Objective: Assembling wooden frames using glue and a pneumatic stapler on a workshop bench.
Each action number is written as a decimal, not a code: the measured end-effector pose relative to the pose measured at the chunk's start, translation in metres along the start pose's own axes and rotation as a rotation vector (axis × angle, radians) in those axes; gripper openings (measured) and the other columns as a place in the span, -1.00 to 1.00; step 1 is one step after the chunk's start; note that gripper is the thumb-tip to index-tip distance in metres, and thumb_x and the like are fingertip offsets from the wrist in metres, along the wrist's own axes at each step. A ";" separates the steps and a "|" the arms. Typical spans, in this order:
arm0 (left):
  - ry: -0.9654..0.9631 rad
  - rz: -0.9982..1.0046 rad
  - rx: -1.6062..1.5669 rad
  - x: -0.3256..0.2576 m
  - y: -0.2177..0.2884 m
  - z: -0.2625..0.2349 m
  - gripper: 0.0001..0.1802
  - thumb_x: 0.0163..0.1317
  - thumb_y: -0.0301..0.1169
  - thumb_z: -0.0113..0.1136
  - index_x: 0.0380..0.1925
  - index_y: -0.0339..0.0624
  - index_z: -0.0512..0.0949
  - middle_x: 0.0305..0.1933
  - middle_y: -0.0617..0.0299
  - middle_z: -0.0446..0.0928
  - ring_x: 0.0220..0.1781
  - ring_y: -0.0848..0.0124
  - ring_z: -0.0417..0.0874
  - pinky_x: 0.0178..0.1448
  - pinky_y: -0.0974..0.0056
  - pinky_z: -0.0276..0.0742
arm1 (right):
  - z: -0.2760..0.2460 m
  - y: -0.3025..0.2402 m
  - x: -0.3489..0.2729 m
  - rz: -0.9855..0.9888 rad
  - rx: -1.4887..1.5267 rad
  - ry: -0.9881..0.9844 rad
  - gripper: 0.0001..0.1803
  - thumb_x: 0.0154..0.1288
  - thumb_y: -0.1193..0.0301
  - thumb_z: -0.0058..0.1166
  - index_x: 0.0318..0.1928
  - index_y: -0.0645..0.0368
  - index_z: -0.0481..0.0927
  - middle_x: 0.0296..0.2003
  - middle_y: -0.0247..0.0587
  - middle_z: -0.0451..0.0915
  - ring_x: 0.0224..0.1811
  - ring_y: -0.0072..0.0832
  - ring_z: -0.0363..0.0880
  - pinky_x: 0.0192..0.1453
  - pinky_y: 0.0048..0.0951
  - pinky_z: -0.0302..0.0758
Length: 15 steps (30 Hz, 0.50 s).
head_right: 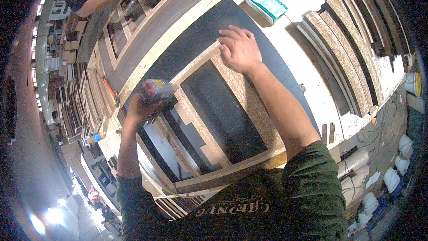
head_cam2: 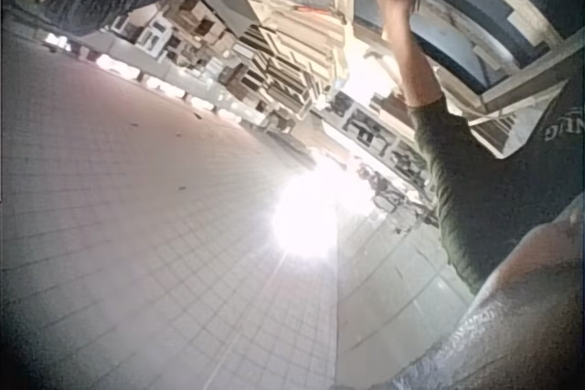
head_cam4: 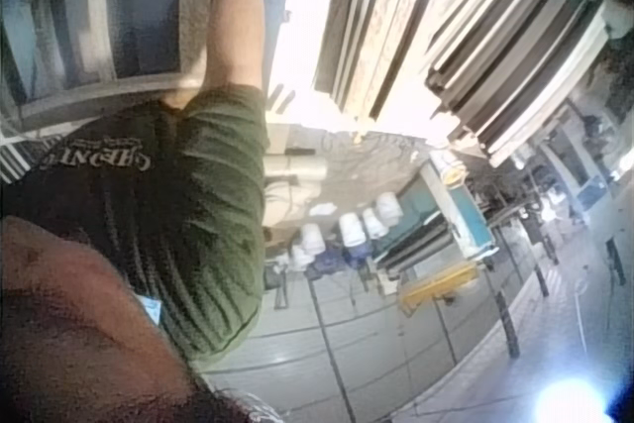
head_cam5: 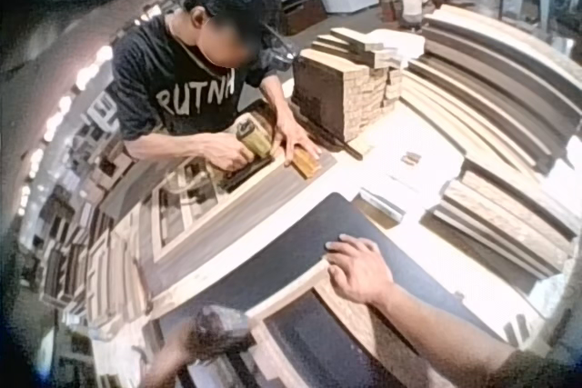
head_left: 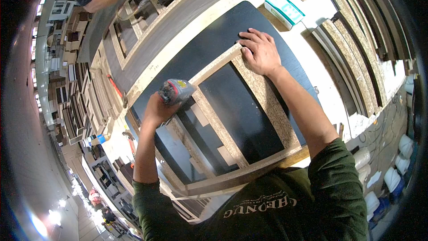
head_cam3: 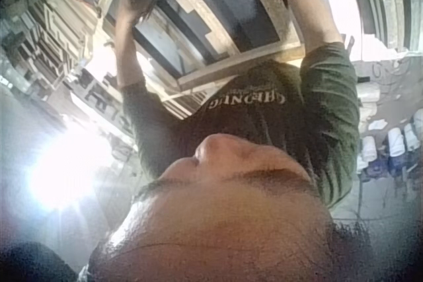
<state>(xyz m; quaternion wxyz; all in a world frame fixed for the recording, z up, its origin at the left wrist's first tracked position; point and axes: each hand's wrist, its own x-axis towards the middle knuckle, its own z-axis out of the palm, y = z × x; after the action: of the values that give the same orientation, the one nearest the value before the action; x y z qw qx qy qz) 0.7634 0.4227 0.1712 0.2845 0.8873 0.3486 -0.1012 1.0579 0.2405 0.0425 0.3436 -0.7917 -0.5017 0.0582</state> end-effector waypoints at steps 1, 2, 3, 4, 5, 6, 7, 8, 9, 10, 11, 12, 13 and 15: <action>0.000 0.002 0.000 0.002 0.005 -0.002 -0.65 -0.04 -0.37 0.43 -0.21 -0.20 0.61 -0.23 0.00 0.66 -0.21 0.17 0.69 -0.09 0.22 0.54 | 0.000 0.000 0.000 0.002 -0.011 -0.002 -0.61 0.28 0.24 -0.16 -0.02 0.05 0.63 0.19 -0.32 0.46 0.37 -0.30 0.22 0.44 -0.11 0.06; -0.038 -0.012 0.047 0.003 0.012 -0.006 -0.58 -0.01 -0.36 0.44 -0.13 -0.22 0.58 -0.17 0.05 0.65 -0.15 0.27 0.67 -0.03 0.24 0.53 | 0.000 0.001 -0.001 0.003 -0.021 -0.003 -0.61 0.28 0.24 -0.17 -0.02 0.05 0.63 0.19 -0.32 0.46 0.38 -0.30 0.22 0.44 -0.11 0.06; -0.074 -0.026 0.095 0.003 0.018 -0.008 -0.51 0.01 -0.34 0.45 -0.04 -0.25 0.55 -0.11 0.10 0.65 -0.10 0.36 0.65 0.03 0.26 0.53 | 0.000 0.001 -0.001 0.003 -0.021 0.000 -0.61 0.28 0.24 -0.17 -0.02 0.05 0.63 0.19 -0.32 0.46 0.38 -0.30 0.22 0.44 -0.11 0.06; -0.070 -0.024 0.098 0.004 0.022 -0.008 -0.51 0.01 -0.34 0.45 -0.04 -0.25 0.55 -0.11 0.10 0.65 -0.10 0.36 0.65 0.03 0.26 0.53 | 0.000 0.002 -0.001 0.005 -0.017 0.006 -0.61 0.28 0.24 -0.17 -0.02 0.05 0.63 0.18 -0.32 0.47 0.37 -0.29 0.22 0.44 -0.11 0.07; -0.071 -0.090 0.076 0.005 0.026 -0.009 -0.59 -0.01 -0.36 0.43 -0.13 -0.22 0.59 -0.18 0.04 0.65 -0.16 0.23 0.67 -0.03 0.22 0.54 | -0.001 0.002 -0.001 0.006 -0.013 0.014 -0.61 0.27 0.23 -0.17 -0.03 0.05 0.63 0.18 -0.32 0.47 0.37 -0.29 0.22 0.44 -0.11 0.07; -0.072 -0.154 0.054 0.005 0.031 -0.011 -0.66 -0.04 -0.38 0.41 -0.21 -0.19 0.62 -0.25 -0.02 0.65 -0.22 0.10 0.68 -0.09 0.17 0.54 | -0.001 0.001 0.000 0.005 -0.013 0.022 -0.61 0.27 0.23 -0.17 -0.03 0.05 0.63 0.18 -0.32 0.47 0.37 -0.29 0.22 0.44 -0.11 0.07; -0.076 -0.142 0.057 0.004 0.036 -0.012 -0.66 -0.04 -0.38 0.41 -0.21 -0.19 0.62 -0.25 -0.02 0.65 -0.22 0.10 0.68 -0.09 0.17 0.54 | -0.001 0.001 -0.001 0.010 -0.019 0.011 -0.62 0.27 0.24 -0.17 -0.03 0.05 0.63 0.17 -0.31 0.48 0.37 -0.28 0.23 0.43 -0.11 0.08; -0.055 -0.105 0.065 0.003 0.044 -0.014 -0.64 -0.04 -0.38 0.41 -0.19 -0.19 0.61 -0.24 -0.01 0.65 -0.20 0.11 0.68 -0.08 0.18 0.54 | -0.003 0.004 0.000 0.015 -0.032 0.005 -0.62 0.26 0.25 -0.17 -0.04 0.05 0.63 0.17 -0.30 0.48 0.36 -0.28 0.23 0.43 -0.11 0.08; -0.035 -0.067 0.073 0.005 0.053 -0.016 -0.62 -0.05 -0.38 0.41 -0.17 -0.20 0.61 -0.22 0.00 0.65 -0.18 0.13 0.68 -0.06 0.18 0.54 | -0.001 0.006 -0.001 0.004 -0.002 0.020 -0.62 0.24 0.26 -0.16 -0.05 0.05 0.64 0.15 -0.28 0.49 0.36 -0.28 0.25 0.42 -0.12 0.09; -0.034 -0.054 0.077 0.005 0.060 -0.017 -0.62 -0.05 -0.38 0.41 -0.17 -0.20 0.61 -0.22 0.00 0.65 -0.18 0.13 0.68 -0.06 0.18 0.54 | 0.001 0.002 -0.001 0.000 0.061 0.030 -0.62 0.21 0.28 -0.16 -0.06 0.07 0.63 0.14 -0.26 0.50 0.35 -0.28 0.25 0.42 -0.13 0.09; 0.000 -0.013 0.063 0.007 0.069 -0.018 -0.59 -0.06 -0.37 0.42 -0.15 -0.21 0.60 -0.20 0.01 0.65 -0.16 0.15 0.67 -0.04 0.20 0.53 | -0.001 0.001 -0.001 -0.013 0.072 0.025 -0.61 0.19 0.29 -0.16 -0.06 0.08 0.63 0.14 -0.26 0.49 0.35 -0.28 0.25 0.42 -0.12 0.09; 0.032 0.029 0.048 0.011 0.078 -0.018 -0.56 -0.07 -0.36 0.43 -0.13 -0.22 0.60 -0.17 0.03 0.65 -0.14 0.16 0.67 -0.02 0.22 0.52 | -0.003 0.004 -0.002 -0.025 0.083 0.021 -0.60 0.18 0.29 -0.16 -0.05 0.09 0.63 0.14 -0.25 0.49 0.35 -0.27 0.24 0.42 -0.12 0.08; -0.023 -0.196 -0.126 0.021 0.087 -0.016 -0.53 -0.10 -0.36 0.43 -0.13 -0.24 0.59 -0.14 0.06 0.65 -0.12 0.19 0.66 0.01 0.23 0.51 | -0.005 0.006 -0.002 -0.044 0.077 0.000 -0.58 0.15 0.30 -0.17 -0.03 0.10 0.61 0.16 -0.25 0.47 0.37 -0.28 0.23 0.44 -0.10 0.07; -0.043 -0.170 -0.072 0.039 0.110 -0.008 -0.52 -0.07 -0.39 0.44 -0.10 -0.26 0.54 -0.22 0.13 0.63 -0.25 0.31 0.64 -0.12 0.27 0.53 | -0.013 0.020 -0.003 -0.100 0.058 -0.177 -0.41 0.07 0.16 -0.13 0.14 0.09 0.51 0.28 -0.25 0.35 0.45 -0.26 0.09 0.50 0.11 -0.12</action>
<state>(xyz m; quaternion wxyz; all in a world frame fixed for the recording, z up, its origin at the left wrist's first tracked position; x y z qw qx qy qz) 0.8664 0.3835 0.2113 0.3142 0.8412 0.4199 -0.1315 1.0775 0.2268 0.0391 0.3231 -0.7474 -0.5669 0.1250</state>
